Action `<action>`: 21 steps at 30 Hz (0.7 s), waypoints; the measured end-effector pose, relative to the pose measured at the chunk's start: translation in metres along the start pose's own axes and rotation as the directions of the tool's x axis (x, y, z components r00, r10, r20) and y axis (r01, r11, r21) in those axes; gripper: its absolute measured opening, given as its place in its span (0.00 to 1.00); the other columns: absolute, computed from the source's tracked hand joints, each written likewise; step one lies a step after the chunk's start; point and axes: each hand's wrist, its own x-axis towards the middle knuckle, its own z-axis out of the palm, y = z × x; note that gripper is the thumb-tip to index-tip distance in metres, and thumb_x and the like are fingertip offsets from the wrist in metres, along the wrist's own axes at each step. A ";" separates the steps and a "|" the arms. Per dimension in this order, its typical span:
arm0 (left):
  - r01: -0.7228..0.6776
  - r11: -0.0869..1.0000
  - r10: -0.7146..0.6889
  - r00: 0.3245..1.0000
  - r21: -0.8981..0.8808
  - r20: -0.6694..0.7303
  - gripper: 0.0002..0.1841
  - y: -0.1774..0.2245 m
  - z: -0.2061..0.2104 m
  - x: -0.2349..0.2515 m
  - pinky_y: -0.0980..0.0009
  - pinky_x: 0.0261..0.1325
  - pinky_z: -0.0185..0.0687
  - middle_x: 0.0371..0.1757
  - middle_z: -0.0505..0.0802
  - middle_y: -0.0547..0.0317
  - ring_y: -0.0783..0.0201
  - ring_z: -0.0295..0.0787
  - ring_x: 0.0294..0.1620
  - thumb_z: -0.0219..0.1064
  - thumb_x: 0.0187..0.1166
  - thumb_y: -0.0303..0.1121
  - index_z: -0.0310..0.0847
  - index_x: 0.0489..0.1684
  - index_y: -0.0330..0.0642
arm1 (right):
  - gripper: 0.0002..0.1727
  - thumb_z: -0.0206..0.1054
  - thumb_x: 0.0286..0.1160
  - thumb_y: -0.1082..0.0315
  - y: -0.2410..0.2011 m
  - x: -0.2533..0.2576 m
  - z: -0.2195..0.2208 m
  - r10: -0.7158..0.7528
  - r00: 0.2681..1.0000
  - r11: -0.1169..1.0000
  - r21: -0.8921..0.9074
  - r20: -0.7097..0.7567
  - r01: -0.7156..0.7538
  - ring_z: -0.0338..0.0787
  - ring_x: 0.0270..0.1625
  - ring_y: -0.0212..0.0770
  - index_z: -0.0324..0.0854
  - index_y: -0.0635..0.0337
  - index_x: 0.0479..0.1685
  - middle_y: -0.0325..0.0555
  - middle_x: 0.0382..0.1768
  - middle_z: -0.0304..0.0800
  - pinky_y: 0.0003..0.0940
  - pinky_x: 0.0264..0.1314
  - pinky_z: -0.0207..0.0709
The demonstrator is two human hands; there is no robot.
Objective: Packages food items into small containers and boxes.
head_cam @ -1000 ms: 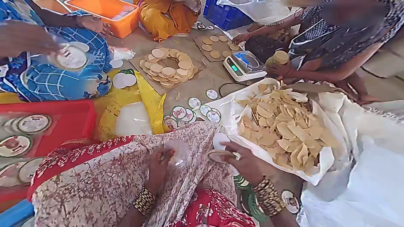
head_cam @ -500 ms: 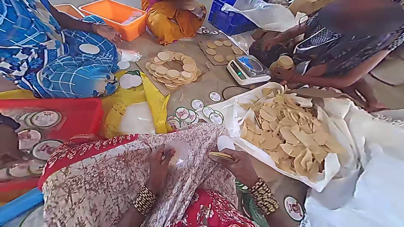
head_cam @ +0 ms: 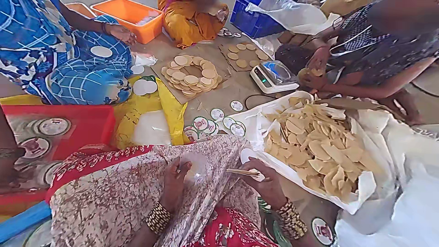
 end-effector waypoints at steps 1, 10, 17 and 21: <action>0.007 1.000 -0.007 1.000 -0.003 -0.009 0.07 0.001 0.000 0.000 0.77 0.44 0.89 0.36 0.94 0.66 0.77 0.90 0.35 0.69 0.77 0.28 0.87 0.45 0.35 | 0.08 0.80 0.63 0.59 0.003 -0.004 0.001 0.009 1.000 0.998 0.061 -0.004 -0.009 0.93 0.54 0.27 0.90 0.46 0.37 0.29 0.41 0.96 0.42 0.85 0.70; 0.010 0.998 -0.010 1.000 0.056 -0.004 0.07 0.003 0.002 0.000 0.76 0.45 0.89 0.36 0.94 0.64 0.76 0.91 0.35 0.70 0.76 0.28 0.87 0.43 0.34 | 0.09 0.75 0.64 0.60 0.003 -0.002 0.012 -0.015 0.997 0.995 -0.094 0.072 0.021 0.93 0.50 0.31 0.95 0.52 0.37 0.35 0.39 0.97 0.41 0.76 0.75; 0.060 0.995 -0.060 0.998 0.080 -0.005 0.09 0.002 0.002 0.000 0.75 0.49 0.89 0.39 0.94 0.62 0.75 0.91 0.40 0.70 0.78 0.30 0.87 0.48 0.34 | 0.12 0.80 0.61 0.57 0.011 -0.006 0.007 0.067 0.991 0.998 0.004 0.118 -0.068 0.91 0.52 0.26 0.94 0.52 0.41 0.30 0.41 0.96 0.39 0.76 0.76; -0.010 0.999 0.009 1.000 0.053 0.007 0.08 -0.001 0.002 -0.002 0.75 0.49 0.90 0.39 0.94 0.63 0.75 0.92 0.40 0.71 0.76 0.28 0.87 0.45 0.33 | 0.08 0.78 0.63 0.60 0.004 -0.004 0.013 0.013 0.988 0.999 -0.033 0.156 -0.008 0.90 0.51 0.27 0.93 0.54 0.32 0.33 0.37 0.95 0.34 0.71 0.78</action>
